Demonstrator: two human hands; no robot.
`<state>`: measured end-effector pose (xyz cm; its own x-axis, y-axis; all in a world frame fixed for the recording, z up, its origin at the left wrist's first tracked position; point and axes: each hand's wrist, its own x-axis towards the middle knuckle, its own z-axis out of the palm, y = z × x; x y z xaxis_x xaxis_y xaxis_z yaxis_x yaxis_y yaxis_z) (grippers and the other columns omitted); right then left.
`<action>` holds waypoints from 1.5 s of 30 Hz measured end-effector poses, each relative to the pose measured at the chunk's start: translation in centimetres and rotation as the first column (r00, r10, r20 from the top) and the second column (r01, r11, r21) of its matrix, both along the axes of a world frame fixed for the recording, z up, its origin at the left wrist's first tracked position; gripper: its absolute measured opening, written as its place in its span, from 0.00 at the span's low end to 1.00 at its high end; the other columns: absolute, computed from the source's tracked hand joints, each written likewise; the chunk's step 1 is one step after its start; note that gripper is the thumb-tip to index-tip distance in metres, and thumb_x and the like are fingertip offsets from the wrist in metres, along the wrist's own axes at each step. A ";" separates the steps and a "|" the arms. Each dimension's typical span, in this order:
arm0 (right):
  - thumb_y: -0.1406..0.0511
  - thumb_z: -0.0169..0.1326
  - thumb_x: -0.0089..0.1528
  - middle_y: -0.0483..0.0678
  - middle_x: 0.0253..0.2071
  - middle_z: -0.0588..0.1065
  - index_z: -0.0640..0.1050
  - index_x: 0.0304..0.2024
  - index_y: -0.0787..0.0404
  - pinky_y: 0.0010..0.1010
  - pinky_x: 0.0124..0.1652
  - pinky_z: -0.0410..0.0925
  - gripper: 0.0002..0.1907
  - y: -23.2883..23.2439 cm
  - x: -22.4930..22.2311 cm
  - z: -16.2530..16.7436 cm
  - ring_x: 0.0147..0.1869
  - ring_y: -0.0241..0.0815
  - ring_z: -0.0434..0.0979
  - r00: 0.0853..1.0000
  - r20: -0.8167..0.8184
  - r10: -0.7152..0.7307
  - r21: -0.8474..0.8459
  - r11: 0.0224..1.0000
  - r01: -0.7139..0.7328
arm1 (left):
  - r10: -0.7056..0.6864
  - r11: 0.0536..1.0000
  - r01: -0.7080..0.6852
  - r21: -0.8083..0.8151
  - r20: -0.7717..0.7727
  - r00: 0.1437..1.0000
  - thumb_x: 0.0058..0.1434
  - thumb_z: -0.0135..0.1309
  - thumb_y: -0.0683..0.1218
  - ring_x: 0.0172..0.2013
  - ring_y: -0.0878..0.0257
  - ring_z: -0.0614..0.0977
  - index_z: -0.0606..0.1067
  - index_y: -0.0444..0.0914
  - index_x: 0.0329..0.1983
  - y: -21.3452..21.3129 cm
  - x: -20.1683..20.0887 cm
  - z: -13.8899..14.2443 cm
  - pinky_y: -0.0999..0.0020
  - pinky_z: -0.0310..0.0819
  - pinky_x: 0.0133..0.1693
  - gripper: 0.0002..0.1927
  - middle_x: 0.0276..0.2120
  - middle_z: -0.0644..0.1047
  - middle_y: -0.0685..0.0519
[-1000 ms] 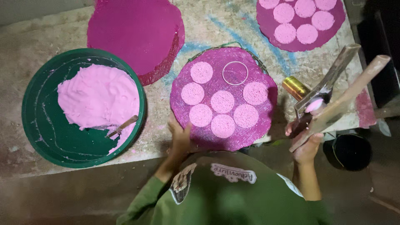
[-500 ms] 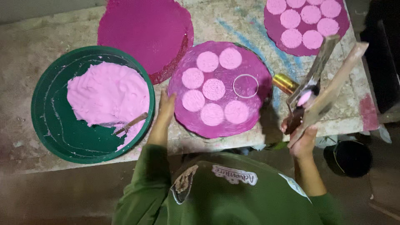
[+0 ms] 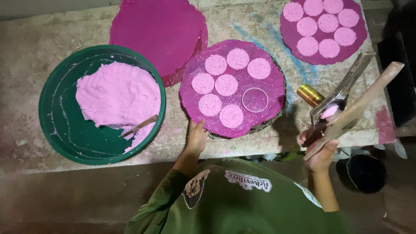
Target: The person repeatedly scoops pink paste from a green bowl into a handheld press, then presses the paste through a circular die onto a woven tray. The person uses a wooden stick to clear the press and repeats the cycle, accumulating multiple pink circular pads on the tray.
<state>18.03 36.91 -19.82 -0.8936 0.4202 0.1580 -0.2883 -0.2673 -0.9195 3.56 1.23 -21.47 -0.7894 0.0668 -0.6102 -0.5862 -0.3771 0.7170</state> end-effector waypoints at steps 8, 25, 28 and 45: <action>0.31 0.46 0.65 0.47 0.47 0.68 0.65 0.61 0.55 0.40 0.45 0.63 0.42 -0.1 -0.7 0.3 0.46 0.44 0.68 0.999 0.039 0.033 -0.004 0.999 -0.032 | -0.250 0.960 0.231 -0.160 -0.107 0.962 0.70 0.38 0.42 0.64 0.53 0.72 0.51 0.46 0.77 -0.1 -9.2 -1.5 0.51 0.67 0.63 0.31 0.69 0.66 0.50; 0.30 0.45 0.65 0.49 0.41 0.68 0.64 0.59 0.57 0.40 0.45 0.63 0.43 0.9 0.0 0.6 0.43 0.44 0.68 0.993 0.066 0.093 0.019 0.995 -0.095 | -0.891 0.231 -0.242 -0.942 -0.305 0.337 0.61 0.55 0.45 0.68 0.36 0.55 0.80 0.45 0.51 5.3 -0.4 5.7 0.33 0.45 0.67 0.15 0.68 0.60 0.42; 0.29 0.44 0.63 0.48 0.43 0.68 0.64 0.63 0.56 0.39 0.44 0.63 0.45 1.1 0.2 0.5 0.45 0.44 0.68 0.989 0.083 0.122 0.032 0.992 -0.125 | -0.884 0.218 -0.373 -0.902 -0.344 0.316 0.60 0.57 0.46 0.68 0.37 0.57 0.79 0.43 0.51 5.5 -1.4 4.3 0.35 0.48 0.67 0.15 0.68 0.60 0.42; 0.36 0.24 0.65 0.47 0.25 0.77 0.76 0.35 0.60 0.31 0.28 0.77 0.42 0.5 -7.3 6.6 0.27 0.37 0.79 0.612 0.683 0.398 0.418 0.474 -0.775 | -0.340 0.843 0.521 0.130 -0.622 0.705 0.66 0.50 0.67 0.69 0.52 0.68 0.58 0.40 0.74 7.0 -7.9 10.0 0.49 0.58 0.71 0.41 0.70 0.64 0.47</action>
<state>10.69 37.39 -13.18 -0.8975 -0.2806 -0.3401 0.1753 0.4807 -0.8592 -4.37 8.28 -11.48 -0.8150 0.5788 0.0284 -0.2657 -0.4167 0.8693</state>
